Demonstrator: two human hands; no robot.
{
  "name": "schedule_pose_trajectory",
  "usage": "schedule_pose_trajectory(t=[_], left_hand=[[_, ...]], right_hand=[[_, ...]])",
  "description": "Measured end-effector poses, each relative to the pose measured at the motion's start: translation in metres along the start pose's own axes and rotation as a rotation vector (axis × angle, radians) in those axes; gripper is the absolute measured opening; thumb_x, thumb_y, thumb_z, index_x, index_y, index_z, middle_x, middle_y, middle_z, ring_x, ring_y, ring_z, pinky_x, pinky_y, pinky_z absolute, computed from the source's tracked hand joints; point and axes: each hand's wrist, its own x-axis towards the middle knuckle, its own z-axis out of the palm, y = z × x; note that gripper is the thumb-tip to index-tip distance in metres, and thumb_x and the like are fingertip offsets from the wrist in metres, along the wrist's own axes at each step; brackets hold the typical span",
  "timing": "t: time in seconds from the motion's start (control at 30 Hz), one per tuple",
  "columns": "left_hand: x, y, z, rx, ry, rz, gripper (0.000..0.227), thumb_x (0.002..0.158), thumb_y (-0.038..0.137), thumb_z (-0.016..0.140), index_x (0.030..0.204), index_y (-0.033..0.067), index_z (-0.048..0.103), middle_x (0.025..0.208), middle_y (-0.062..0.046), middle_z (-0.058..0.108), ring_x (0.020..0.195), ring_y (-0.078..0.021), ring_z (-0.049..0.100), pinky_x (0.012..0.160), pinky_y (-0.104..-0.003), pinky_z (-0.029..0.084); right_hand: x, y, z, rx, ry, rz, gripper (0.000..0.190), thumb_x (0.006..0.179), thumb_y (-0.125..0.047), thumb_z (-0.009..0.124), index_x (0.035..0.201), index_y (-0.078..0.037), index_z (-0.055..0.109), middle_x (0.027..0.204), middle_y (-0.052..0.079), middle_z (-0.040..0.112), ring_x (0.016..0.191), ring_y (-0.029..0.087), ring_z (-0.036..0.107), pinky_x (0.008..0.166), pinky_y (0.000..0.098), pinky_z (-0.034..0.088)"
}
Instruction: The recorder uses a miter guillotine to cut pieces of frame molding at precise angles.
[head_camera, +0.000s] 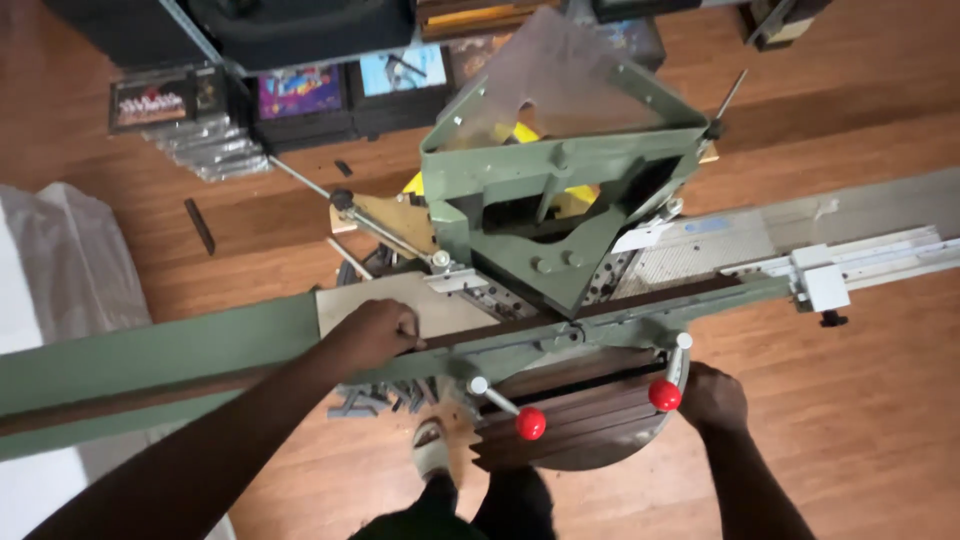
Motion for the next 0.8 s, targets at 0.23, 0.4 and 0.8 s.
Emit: schedule_pose_trajectory(t=[0.23, 0.4, 0.8], left_hand=[[-0.006, -0.022, 0.007, -0.109, 0.122, 0.188, 0.011, 0.078, 0.016, 0.075, 0.080, 0.0059, 0.073, 0.082, -0.011, 0.075, 0.076, -0.0266, 0.073, 0.067, -0.037, 0.056], [-0.021, -0.026, 0.005, -0.173, 0.138, 0.032, 0.032, 0.079, 0.032, 0.079, 0.073, 0.0029, 0.067, 0.071, -0.013, 0.067, 0.067, -0.0301, 0.069, 0.064, -0.043, 0.053], [-0.042, 0.030, 0.000, 0.130, 0.361, -0.098, 0.047, 0.093, 0.048, 0.063, 0.075, 0.0049, 0.071, 0.081, -0.021, 0.067, 0.082, -0.0410, 0.067, 0.074, -0.052, 0.052]], right_hand=[[-0.079, -0.059, 0.006, 0.072, 0.121, 0.226, 0.025, 0.088, -0.036, 0.062, 0.095, -0.014, 0.073, 0.090, 0.016, 0.076, 0.083, 0.041, 0.073, 0.073, 0.0539, 0.059], [-0.097, -0.079, -0.008, 0.114, -0.058, 0.336, 0.030, 0.088, -0.038, 0.064, 0.109, -0.017, 0.071, 0.094, 0.016, 0.076, 0.090, 0.042, 0.072, 0.077, 0.0565, 0.058], [0.050, -0.048, -0.195, 0.338, 0.378, -0.275, 0.059, 0.066, 0.005, 0.052, 0.119, -0.011, 0.071, 0.123, 0.018, 0.071, 0.118, 0.040, 0.064, 0.098, 0.0470, 0.053]])
